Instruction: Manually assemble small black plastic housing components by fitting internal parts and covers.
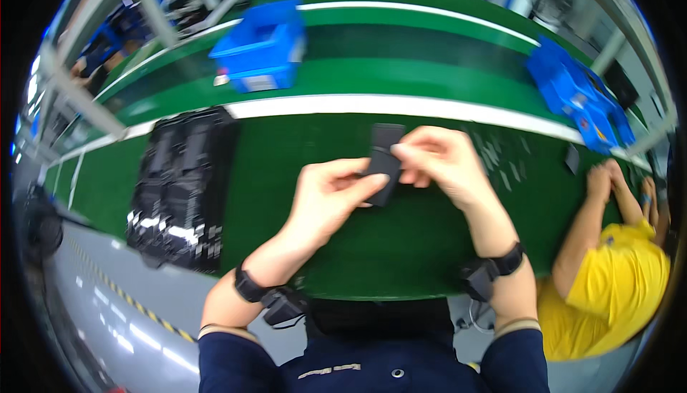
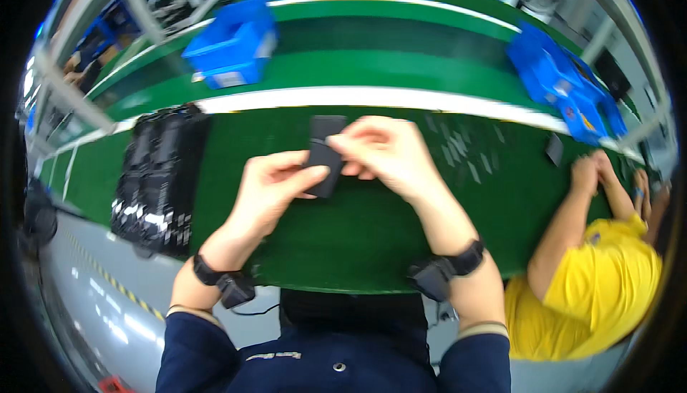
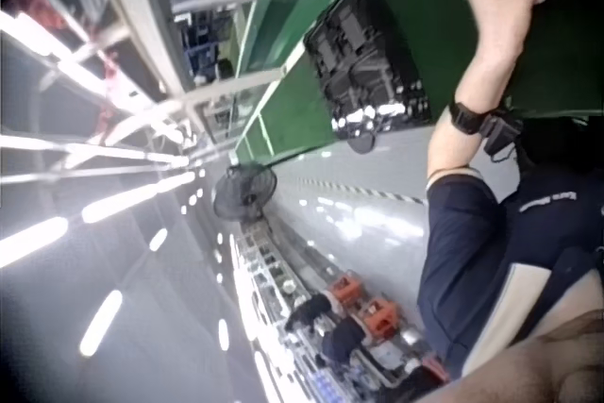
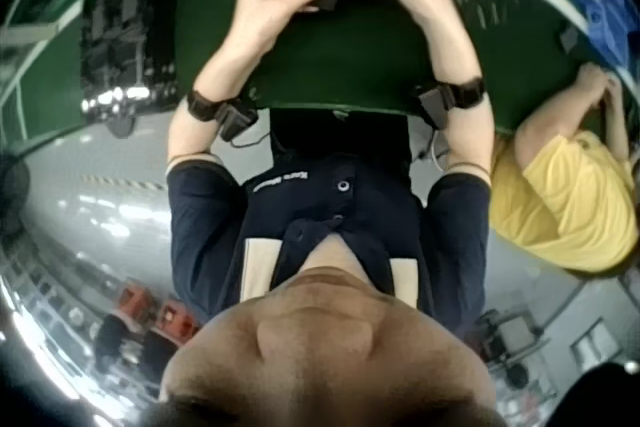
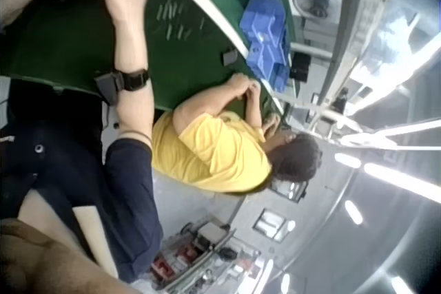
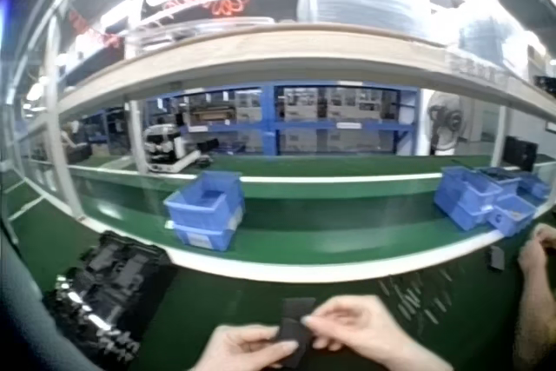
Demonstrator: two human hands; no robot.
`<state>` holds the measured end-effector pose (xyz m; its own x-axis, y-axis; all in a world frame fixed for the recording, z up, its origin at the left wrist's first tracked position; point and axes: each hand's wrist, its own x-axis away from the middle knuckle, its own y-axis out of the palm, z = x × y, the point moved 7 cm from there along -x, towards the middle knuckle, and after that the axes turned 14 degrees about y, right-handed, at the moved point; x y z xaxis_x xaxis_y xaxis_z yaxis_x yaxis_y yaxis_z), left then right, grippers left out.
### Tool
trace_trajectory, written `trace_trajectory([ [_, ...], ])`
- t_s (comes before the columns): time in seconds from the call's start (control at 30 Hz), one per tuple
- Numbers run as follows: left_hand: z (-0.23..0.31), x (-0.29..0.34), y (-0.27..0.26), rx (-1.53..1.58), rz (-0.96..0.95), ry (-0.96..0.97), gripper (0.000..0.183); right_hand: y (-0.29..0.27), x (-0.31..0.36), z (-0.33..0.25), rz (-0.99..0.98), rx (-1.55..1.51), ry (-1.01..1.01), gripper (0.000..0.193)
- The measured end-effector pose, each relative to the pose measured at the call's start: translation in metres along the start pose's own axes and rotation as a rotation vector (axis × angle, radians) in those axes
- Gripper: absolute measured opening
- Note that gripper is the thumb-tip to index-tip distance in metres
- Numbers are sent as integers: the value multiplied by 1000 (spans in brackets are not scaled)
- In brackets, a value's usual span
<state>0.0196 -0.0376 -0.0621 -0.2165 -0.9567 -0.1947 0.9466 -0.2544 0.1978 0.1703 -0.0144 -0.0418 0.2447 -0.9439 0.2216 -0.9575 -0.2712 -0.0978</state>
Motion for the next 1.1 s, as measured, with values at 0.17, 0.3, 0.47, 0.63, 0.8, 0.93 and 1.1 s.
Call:
trace_trajectory([
  [0.17,61,23,-46,-351,10,217,26,-57,9,6,345,-29,-84,27],
  [0.3,128,69,-169,-687,325,147,36,-29,7,2,206,97,-93,21],
  [0.47,162,126,-306,-772,524,18,45,3,0,2,25,79,-100,13],
  [0.63,141,125,-315,-950,477,-201,51,4,0,9,0,117,-81,13],
  [0.8,183,145,-295,-1697,654,84,37,-4,-3,14,64,164,-44,13],
  [0.93,153,150,-278,-1717,429,359,27,-2,-2,12,64,181,-30,13],
  [1.1,119,160,-255,-1654,554,276,30,2,-3,14,9,166,-37,13],
])
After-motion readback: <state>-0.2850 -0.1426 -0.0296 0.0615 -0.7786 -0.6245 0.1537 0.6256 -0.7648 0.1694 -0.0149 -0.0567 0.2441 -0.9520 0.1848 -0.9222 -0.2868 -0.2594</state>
